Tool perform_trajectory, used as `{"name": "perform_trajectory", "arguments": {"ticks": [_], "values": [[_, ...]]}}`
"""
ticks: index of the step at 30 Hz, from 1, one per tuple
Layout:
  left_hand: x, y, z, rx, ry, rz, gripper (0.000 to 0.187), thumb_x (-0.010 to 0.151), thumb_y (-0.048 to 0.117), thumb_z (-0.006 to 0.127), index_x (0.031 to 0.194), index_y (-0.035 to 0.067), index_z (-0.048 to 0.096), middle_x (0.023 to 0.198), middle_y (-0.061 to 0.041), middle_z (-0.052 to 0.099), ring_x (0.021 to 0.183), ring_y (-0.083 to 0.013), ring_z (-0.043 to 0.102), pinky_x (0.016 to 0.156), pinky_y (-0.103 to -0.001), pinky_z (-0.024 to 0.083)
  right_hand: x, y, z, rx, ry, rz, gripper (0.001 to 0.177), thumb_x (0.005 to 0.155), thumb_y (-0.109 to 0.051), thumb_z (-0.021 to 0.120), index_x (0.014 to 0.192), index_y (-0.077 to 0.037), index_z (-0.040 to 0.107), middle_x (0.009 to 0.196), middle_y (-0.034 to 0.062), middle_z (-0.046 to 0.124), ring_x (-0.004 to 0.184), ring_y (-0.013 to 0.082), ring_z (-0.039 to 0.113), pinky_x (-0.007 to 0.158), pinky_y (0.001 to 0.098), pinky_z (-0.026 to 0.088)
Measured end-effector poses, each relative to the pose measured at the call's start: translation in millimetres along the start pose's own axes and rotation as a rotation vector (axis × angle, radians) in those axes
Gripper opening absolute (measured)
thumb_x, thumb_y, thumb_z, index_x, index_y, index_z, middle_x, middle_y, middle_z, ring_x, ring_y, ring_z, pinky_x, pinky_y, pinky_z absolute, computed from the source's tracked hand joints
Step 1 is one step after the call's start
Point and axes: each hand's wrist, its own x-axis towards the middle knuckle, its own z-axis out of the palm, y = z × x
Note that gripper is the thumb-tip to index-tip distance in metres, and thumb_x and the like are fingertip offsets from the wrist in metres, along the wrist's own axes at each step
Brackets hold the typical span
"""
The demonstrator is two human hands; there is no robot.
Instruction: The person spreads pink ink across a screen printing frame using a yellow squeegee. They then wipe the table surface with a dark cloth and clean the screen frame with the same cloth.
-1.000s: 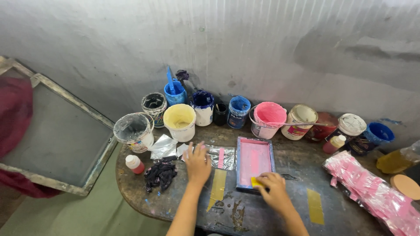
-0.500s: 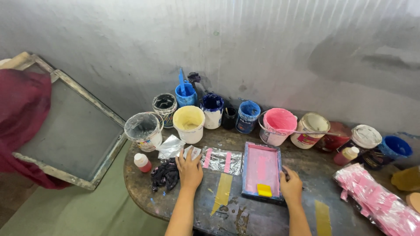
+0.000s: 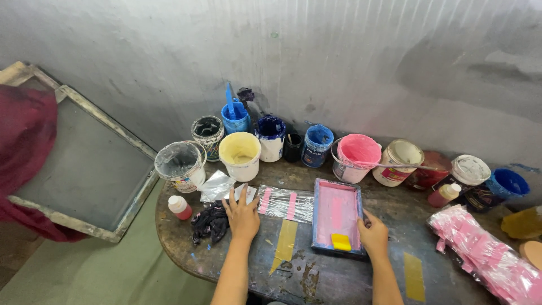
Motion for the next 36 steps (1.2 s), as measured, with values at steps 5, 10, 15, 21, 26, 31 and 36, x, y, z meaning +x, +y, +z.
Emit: {"name": "perform_trajectory", "arguments": {"ticks": [5,10,15,21,26,31,36], "values": [[0,3,-2,-0.002,-0.016,-0.017,0.036,0.087,0.01,0.066,0.116,0.028,0.077,0.161,-0.004,0.037,0.153,-0.0458,0.015,0.12,-0.076,0.005,1,-2,-4,0.027,-0.019,0.045,0.051,0.088,-0.028,0.068,0.138,-0.016,0.071,0.095,0.0092,0.075,0.082,0.0208,0.066,0.083,0.0339,0.051],[-1,2,-1,-0.006,-0.012,-0.016,0.035,0.089,0.011,0.065,0.115,0.029,0.078,0.161,-0.004,0.037,0.153,-0.0459,0.015,0.12,-0.077,0.004,-1,-3,-7,0.069,-0.034,0.069,0.049,0.09,-0.028,0.069,0.137,-0.017,0.071,0.096,0.008,0.074,0.083,0.0195,0.065,0.083,0.0333,0.051],[-2,3,-3,-0.015,-0.019,-0.011,0.036,0.089,0.011,0.065,0.118,0.03,0.077,0.162,-0.004,0.036,0.152,-0.0463,0.016,0.119,-0.078,0.004,7,11,0,0.105,-0.023,0.06,0.048,0.09,-0.028,0.071,0.136,-0.017,0.073,0.093,0.0064,0.074,0.079,0.0169,0.064,0.081,0.0316,0.05],[-2,4,-2,-0.029,-0.022,-0.022,0.034,0.089,0.011,0.066,0.115,0.029,0.078,0.161,-0.004,0.037,0.152,-0.0462,0.016,0.119,-0.078,0.003,5,9,-2,0.103,-0.026,0.084,0.047,0.091,-0.028,0.072,0.136,-0.017,0.073,0.094,0.0057,0.073,0.081,0.0167,0.065,0.082,0.0314,0.05],[-2,4,-4,-0.028,-0.023,-0.02,0.034,0.088,0.011,0.065,0.115,0.028,0.078,0.161,-0.004,0.037,0.152,-0.0462,0.017,0.119,-0.078,0.003,8,17,1,0.127,-0.029,0.057,0.047,0.09,-0.028,0.071,0.135,-0.016,0.073,0.091,0.0045,0.073,0.08,0.0158,0.065,0.081,0.0309,0.05],[-2,4,-3,-0.011,-0.037,-0.03,0.034,0.089,0.012,0.065,0.115,0.029,0.078,0.162,-0.003,0.036,0.153,-0.0458,0.016,0.119,-0.078,0.001,4,9,-4,0.122,-0.049,0.077,0.047,0.092,-0.026,0.07,0.137,-0.016,0.071,0.098,0.007,0.075,0.085,0.0178,0.068,0.083,0.0321,0.051],[-2,5,-5,-0.032,-0.029,-0.022,0.036,0.088,0.009,0.065,0.116,0.027,0.078,0.161,-0.004,0.037,0.153,-0.0459,0.016,0.118,-0.079,0.001,10,19,1,0.113,-0.034,0.052,0.048,0.09,-0.029,0.07,0.136,-0.017,0.073,0.093,0.0045,0.074,0.081,0.016,0.066,0.081,0.0311,0.05]]}}
